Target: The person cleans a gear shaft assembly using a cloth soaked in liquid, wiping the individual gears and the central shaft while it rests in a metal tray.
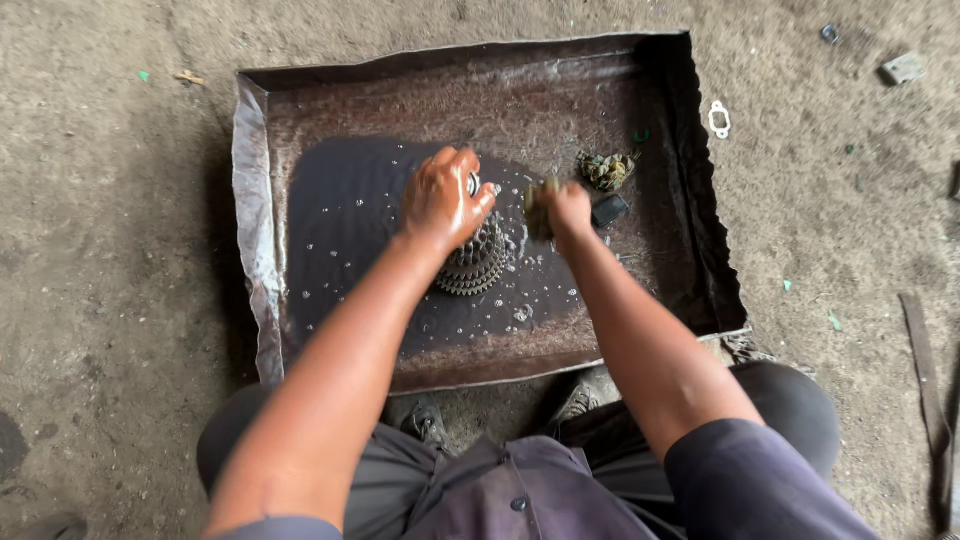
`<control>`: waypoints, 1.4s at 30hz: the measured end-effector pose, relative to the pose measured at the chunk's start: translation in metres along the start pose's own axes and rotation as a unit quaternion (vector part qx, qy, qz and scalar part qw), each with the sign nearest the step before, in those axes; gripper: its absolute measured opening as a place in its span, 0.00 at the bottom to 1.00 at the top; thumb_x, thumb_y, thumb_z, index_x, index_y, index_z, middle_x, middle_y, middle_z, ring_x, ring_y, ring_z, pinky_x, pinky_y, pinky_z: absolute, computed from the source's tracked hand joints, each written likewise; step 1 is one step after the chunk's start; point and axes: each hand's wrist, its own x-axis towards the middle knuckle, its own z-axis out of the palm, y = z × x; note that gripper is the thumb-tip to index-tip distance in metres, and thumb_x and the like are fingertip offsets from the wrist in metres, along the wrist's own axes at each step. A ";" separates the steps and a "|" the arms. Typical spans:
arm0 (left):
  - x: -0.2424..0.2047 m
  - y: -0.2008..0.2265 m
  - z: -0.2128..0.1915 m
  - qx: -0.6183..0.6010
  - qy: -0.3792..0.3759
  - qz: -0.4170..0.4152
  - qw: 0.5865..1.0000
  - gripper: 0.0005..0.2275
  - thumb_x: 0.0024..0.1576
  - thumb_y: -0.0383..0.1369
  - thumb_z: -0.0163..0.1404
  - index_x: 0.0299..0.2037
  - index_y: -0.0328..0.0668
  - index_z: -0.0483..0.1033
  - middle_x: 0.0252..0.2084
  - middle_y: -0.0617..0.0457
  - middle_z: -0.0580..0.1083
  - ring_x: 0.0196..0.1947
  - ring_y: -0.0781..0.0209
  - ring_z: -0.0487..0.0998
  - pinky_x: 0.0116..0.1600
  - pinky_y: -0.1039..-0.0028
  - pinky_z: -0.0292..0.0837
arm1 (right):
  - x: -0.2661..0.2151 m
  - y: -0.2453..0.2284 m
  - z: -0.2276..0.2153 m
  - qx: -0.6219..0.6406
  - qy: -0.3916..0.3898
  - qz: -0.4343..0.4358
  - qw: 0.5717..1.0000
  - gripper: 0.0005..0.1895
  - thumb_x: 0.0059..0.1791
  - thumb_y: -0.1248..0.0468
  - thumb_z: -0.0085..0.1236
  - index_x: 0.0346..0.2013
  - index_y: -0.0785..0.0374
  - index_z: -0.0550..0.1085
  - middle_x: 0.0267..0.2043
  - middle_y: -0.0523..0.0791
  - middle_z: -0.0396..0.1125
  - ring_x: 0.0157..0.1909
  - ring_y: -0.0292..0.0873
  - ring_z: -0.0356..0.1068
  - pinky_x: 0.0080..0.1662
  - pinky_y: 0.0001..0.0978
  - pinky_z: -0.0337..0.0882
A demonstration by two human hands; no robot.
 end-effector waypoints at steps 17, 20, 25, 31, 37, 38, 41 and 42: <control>0.004 0.001 0.017 -0.030 0.150 0.075 0.985 0.07 0.51 0.27 0.59 0.38 0.36 0.77 0.39 0.47 0.75 0.39 0.48 0.78 0.44 0.63 0.76 | 0.027 0.187 0.006 -0.678 -0.090 -0.066 0.726 0.32 0.51 0.62 0.48 0.71 0.48 0.59 0.64 0.59 0.56 0.59 0.62 0.66 0.55 0.55 0.70; 0.005 0.004 0.019 -0.031 0.142 0.075 0.987 0.07 0.51 0.27 0.59 0.38 0.36 0.78 0.39 0.47 0.76 0.38 0.48 0.78 0.43 0.62 0.75 | 0.042 0.190 0.000 -0.699 -0.205 -0.036 0.685 0.22 0.58 0.61 0.42 0.68 0.48 0.65 0.64 0.56 0.64 0.59 0.58 0.71 0.58 0.50 0.74; 0.001 -0.002 0.020 -0.035 0.153 0.069 0.985 0.08 0.51 0.27 0.59 0.39 0.37 0.77 0.40 0.48 0.75 0.40 0.48 0.78 0.45 0.63 0.75 | 0.066 0.181 -0.007 -0.636 -0.136 -0.032 0.759 0.21 0.50 0.58 0.54 0.58 0.39 0.76 0.68 0.53 0.59 0.64 0.55 0.66 0.62 0.46 0.71; 0.003 0.003 0.017 -0.044 0.153 0.069 0.985 0.08 0.50 0.27 0.59 0.39 0.37 0.77 0.40 0.48 0.75 0.39 0.49 0.78 0.43 0.63 0.75 | 0.039 0.178 0.000 -0.727 -0.217 -0.090 0.645 0.20 0.54 0.60 0.50 0.61 0.45 0.72 0.72 0.55 0.54 0.66 0.58 0.61 0.64 0.47 0.66; -0.003 -0.001 0.022 -0.045 0.164 0.071 0.983 0.09 0.51 0.28 0.59 0.40 0.38 0.77 0.41 0.49 0.75 0.40 0.49 0.78 0.43 0.63 0.75 | 0.059 0.179 -0.006 -0.673 -0.130 -0.015 0.728 0.24 0.52 0.60 0.46 0.64 0.43 0.71 0.73 0.59 0.54 0.69 0.65 0.56 0.64 0.58 0.61; -0.003 -0.001 0.022 -0.043 0.161 0.068 0.984 0.08 0.51 0.29 0.59 0.40 0.38 0.77 0.41 0.49 0.75 0.39 0.49 0.78 0.43 0.63 0.75 | 0.059 0.182 -0.009 -0.676 -0.092 -0.048 0.729 0.25 0.52 0.60 0.46 0.64 0.43 0.71 0.73 0.59 0.53 0.69 0.66 0.55 0.64 0.60 0.60; 0.000 0.001 0.020 -0.039 0.161 0.064 0.984 0.08 0.52 0.29 0.59 0.39 0.39 0.77 0.40 0.50 0.76 0.38 0.50 0.78 0.42 0.63 0.75 | 0.054 0.193 -0.016 -0.714 -0.137 -0.103 0.679 0.25 0.51 0.61 0.46 0.64 0.42 0.69 0.73 0.63 0.49 0.69 0.70 0.54 0.61 0.58 0.61; 0.001 0.002 0.019 -0.038 0.163 0.065 0.984 0.08 0.51 0.29 0.59 0.39 0.39 0.77 0.40 0.50 0.76 0.38 0.50 0.78 0.42 0.63 0.75 | 0.057 0.194 -0.017 -0.735 -0.182 -0.099 0.646 0.23 0.51 0.60 0.46 0.62 0.43 0.69 0.73 0.63 0.49 0.69 0.70 0.55 0.60 0.53 0.63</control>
